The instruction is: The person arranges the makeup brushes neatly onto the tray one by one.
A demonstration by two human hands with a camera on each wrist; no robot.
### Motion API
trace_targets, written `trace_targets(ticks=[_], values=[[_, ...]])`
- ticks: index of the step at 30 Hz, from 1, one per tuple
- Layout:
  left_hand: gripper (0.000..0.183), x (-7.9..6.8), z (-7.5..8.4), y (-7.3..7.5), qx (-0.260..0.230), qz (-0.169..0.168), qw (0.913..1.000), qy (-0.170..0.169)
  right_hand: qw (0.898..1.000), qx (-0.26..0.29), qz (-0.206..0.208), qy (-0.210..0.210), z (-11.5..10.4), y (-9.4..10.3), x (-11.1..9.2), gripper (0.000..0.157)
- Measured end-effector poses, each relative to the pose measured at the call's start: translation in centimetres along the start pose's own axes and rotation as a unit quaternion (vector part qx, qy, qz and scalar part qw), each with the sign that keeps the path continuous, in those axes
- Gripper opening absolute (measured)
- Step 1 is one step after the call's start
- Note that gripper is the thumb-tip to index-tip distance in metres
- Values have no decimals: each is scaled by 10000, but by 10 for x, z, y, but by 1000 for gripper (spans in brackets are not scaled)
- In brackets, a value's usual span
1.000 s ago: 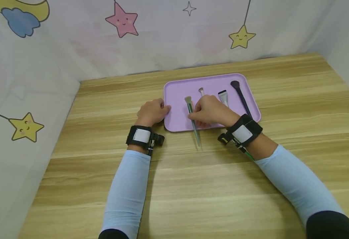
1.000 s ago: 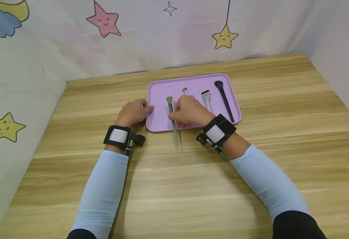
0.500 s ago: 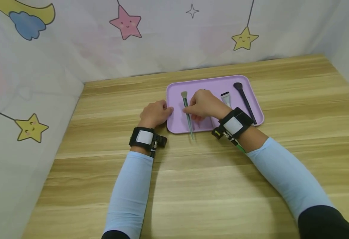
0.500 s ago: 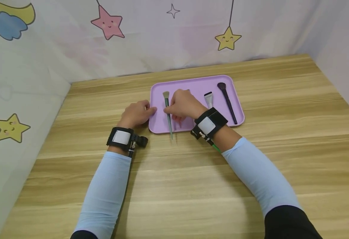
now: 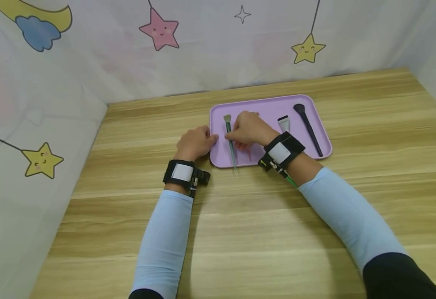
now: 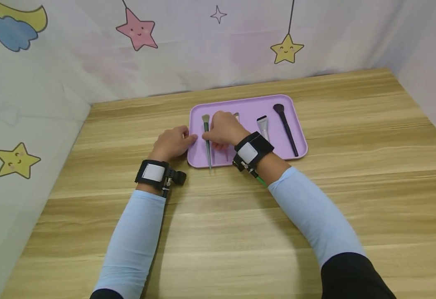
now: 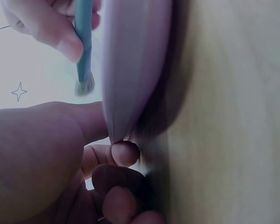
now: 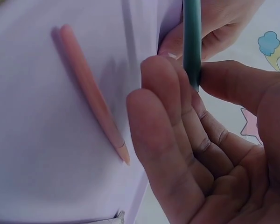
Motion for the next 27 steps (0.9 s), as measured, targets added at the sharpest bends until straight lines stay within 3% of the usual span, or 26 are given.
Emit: trace_targets(ticks=[11,20,23,27], values=[[32,0,2,-1,-27,92,9999,-93,9990,-341,214,-201,2,-1,13,31],[32,0,1,-4,-4,109,9999,-95,9944,-937,223,-441,1,-7,20,31],[36,0,-3,-4,-17,85,10000,-37,9930,-1100,273,-319,-4,-10,21,37],[44,0,-9,-1,-223,10,9997,-27,9886,-1306,725,196,-19,-1,10,45]])
Point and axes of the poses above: each hand's wrist, its own x-axis towards the middle knuckle, its own y-axis out of the back of the hand, z = x × y, the point moved 8 cm from there along x, towards the middle knuckle, and after that the axes turned 7 degrees about y, right-handed, at the moved point
